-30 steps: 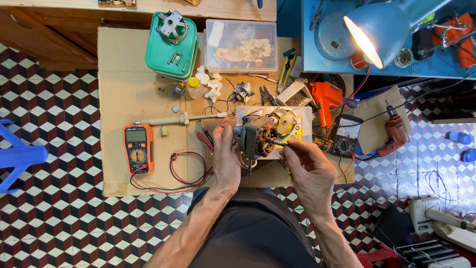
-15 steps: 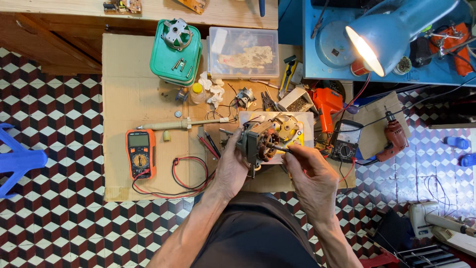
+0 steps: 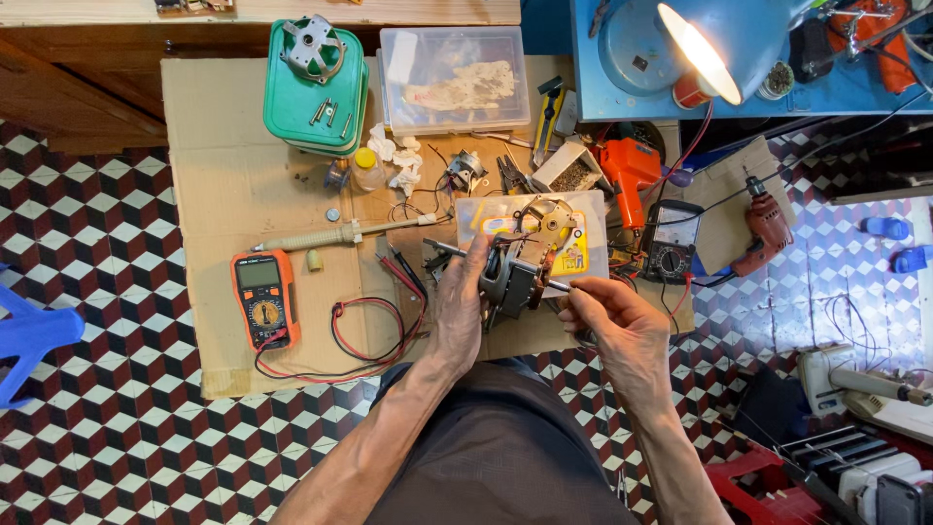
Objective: The person assembles an electrical motor by inserting the rotor into the stator, aligning the commutator, and securing the end caps. They use a hammer to tap the end cap into place and rotate the shaft to check alignment.
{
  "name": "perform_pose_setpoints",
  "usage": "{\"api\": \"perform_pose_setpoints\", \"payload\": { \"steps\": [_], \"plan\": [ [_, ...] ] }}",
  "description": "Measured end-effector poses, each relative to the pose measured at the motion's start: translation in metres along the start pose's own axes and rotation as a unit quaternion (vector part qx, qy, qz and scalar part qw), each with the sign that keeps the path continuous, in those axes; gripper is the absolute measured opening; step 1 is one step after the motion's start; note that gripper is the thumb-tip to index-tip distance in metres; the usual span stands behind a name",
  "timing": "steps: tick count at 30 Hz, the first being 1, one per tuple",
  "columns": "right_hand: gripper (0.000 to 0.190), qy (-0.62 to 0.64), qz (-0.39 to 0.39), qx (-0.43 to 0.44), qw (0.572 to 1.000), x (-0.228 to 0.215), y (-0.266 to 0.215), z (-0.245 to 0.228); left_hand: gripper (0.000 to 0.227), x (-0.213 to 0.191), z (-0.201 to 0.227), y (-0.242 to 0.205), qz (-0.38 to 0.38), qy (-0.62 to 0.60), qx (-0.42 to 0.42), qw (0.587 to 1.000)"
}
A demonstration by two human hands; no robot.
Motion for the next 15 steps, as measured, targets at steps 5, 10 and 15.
{"api": "perform_pose_setpoints", "payload": {
  "steps": [5,10,15],
  "plan": [
    [0.024,-0.067,0.006,-0.035,0.997,-0.002,-0.006,0.005,0.061,0.004,0.000,-0.003,0.010,0.007,-0.034,0.999],
    [0.024,-0.054,0.012,-0.028,0.998,-0.003,-0.004,0.010,0.066,0.002,-0.006,-0.005,0.036,0.021,-0.074,0.996],
    [0.025,-0.049,0.019,-0.024,0.998,-0.004,-0.005,0.017,0.065,0.004,-0.007,-0.004,0.002,-0.010,-0.056,0.998]
  ]
}}
Point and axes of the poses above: each hand's wrist, its own y-axis towards the middle knuckle, its own x-axis out of the palm, z = x × y, the point moved 8 cm from there along y, towards the middle knuckle, and after that the axes turned 5 degrees about -y, right-handed, at the moved point
